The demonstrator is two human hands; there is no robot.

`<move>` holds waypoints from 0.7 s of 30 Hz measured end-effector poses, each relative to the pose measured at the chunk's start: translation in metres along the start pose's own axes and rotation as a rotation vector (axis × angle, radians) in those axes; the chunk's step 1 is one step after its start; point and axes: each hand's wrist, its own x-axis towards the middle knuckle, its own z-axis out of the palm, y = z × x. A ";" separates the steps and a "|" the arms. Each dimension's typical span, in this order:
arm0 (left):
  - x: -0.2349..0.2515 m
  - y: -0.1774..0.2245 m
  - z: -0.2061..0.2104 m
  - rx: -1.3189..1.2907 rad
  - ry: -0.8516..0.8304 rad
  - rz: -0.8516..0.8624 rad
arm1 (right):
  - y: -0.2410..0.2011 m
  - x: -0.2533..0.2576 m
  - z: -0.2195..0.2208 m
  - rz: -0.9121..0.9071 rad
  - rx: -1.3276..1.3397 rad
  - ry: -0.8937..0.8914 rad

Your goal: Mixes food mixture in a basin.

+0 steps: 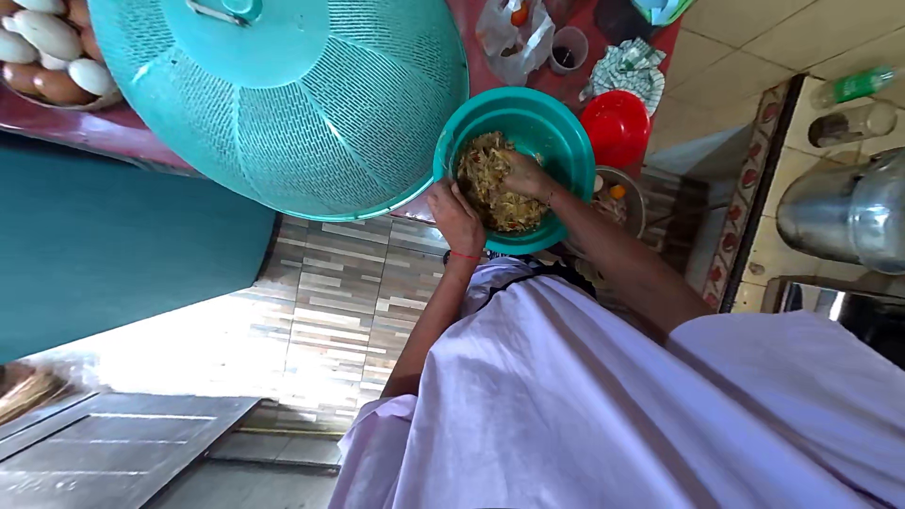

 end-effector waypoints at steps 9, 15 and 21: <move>0.001 -0.001 0.001 -0.018 0.007 0.016 | -0.013 -0.002 -0.039 -0.048 -0.054 -0.052; 0.002 -0.001 0.001 -0.012 0.009 0.023 | -0.019 -0.017 -0.059 -0.095 -0.089 -0.060; 0.002 -0.001 -0.001 -0.008 0.004 0.023 | 0.011 -0.018 -0.032 0.161 -0.208 0.071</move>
